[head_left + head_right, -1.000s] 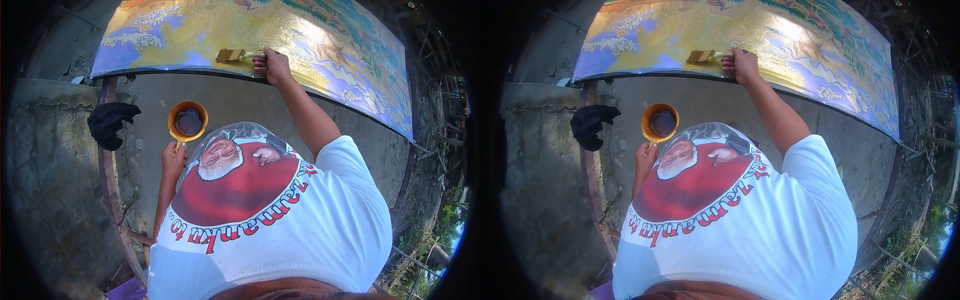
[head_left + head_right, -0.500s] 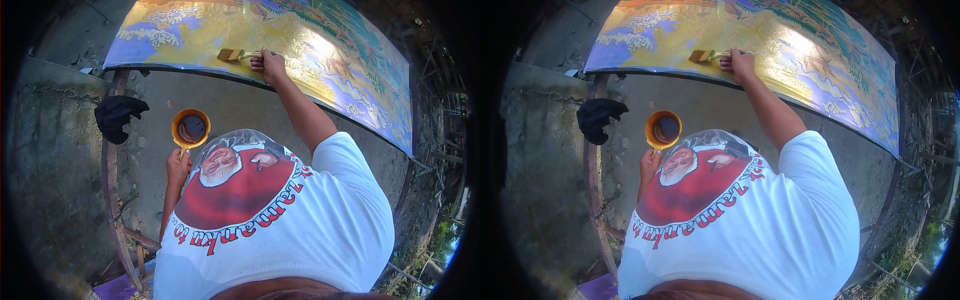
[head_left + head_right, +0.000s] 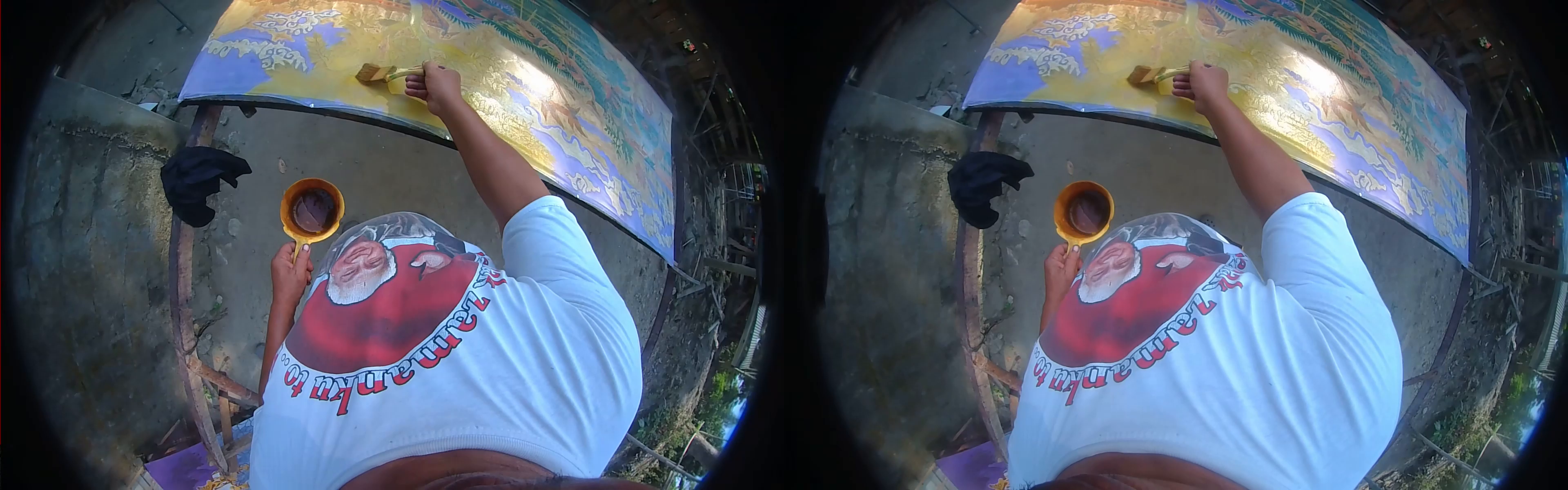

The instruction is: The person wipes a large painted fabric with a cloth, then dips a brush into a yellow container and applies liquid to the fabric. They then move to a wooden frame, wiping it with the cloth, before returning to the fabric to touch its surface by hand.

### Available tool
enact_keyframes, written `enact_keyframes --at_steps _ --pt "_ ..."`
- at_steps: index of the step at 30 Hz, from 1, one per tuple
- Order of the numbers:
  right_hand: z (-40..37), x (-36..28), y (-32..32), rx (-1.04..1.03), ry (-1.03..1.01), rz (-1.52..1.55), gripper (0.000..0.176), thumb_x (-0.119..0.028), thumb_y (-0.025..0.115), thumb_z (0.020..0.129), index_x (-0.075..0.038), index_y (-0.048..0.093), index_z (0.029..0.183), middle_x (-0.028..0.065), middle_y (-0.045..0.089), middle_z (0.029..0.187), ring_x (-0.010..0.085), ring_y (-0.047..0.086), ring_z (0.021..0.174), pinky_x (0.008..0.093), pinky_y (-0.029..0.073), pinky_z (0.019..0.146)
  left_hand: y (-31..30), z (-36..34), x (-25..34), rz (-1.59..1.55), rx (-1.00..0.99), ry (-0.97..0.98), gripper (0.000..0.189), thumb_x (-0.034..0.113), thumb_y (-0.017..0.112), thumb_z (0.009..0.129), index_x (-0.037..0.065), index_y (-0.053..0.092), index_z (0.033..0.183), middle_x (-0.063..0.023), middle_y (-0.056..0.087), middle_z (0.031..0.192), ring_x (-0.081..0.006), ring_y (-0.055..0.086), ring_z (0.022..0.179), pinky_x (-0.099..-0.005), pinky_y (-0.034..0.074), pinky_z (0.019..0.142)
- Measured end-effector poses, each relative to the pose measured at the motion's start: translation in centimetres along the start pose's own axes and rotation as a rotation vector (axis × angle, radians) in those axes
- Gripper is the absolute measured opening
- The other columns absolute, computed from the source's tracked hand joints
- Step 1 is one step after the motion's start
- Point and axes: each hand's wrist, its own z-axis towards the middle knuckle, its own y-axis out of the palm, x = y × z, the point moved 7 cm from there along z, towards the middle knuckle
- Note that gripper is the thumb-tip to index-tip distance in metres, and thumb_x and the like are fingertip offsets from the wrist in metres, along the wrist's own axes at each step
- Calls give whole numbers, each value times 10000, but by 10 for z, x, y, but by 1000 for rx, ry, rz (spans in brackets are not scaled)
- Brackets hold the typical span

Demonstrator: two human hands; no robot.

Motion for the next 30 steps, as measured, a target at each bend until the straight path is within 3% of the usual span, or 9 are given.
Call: enact_keyframes --at_steps 5,9,13,16,18,22,23,26,30 --pt "-53 8 32 -215 64 -61 290 -198 529 959 84 596 961 176 672 794 240 657 586 361 608 554 -1 4 -9 32 -12 -32 246 243 614 998 0 582 976 -6 561 629 -53 465 453 -232 369 413" --pt "-62 -29 -45 -169 -30 -350 305 -229 550 960 53 648 900 120 649 710 175 612 547 313 550 507 -6 5 -3 8 12 -23 237 240 614 997 8 583 959 -5 558 624 -53 467 453 -232 370 415" --pt "-64 -6 -74 -110 1 -153 297 -239 536 980 37 644 965 120 656 731 177 610 534 307 547 501 -15 3 -7 -4 70 -59 237 243 616 995 18 582 929 -2 557 622 -55 467 452 -233 368 415" --pt "-78 16 -2 -175 -10 -21 308 -235 520 1015 45 646 1031 151 680 805 200 662 611 334 605 581 -15 10 -7 19 52 -61 243 249 623 989 18 584 925 0 553 614 -56 466 448 -236 366 413" --pt "-77 18 55 -274 -70 -93 325 -243 519 1026 49 634 1108 146 682 845 199 680 701 326 612 616 -14 13 -2 40 19 -56 247 252 628 985 16 587 930 1 551 609 -57 465 446 -237 365 412" --pt "-75 -8 145 -451 -352 -418 341 -245 561 1003 75 678 1025 134 700 790 175 681 659 305 597 595 -13 18 11 70 -14 -39 251 253 635 980 7 594 949 -1 550 604 -56 463 444 -239 363 411" --pt "-75 -24 145 -444 -356 -416 341 -245 561 1003 75 678 1025 134 700 790 175 681 659 305 597 595 -12 21 12 62 -19 -42 253 254 635 980 6 596 957 -3 552 606 -56 463 444 -239 362 411" --pt "-84 -71 141 -488 -499 -971 326 -220 564 952 73 702 918 92 653 618 147 614 500 293 535 509 -13 17 15 -20 17 -22 255 258 636 980 11 595 935 -4 554 606 -56 461 442 -238 362 411" --pt "-81 -109 125 -325 -478 -1131 301 -199 566 952 61 691 867 94 655 628 151 611 490 289 527 487 -17 12 6 -27 51 -37 257 263 635 981 18 589 914 -3 554 609 -56 461 443 -235 362 412"
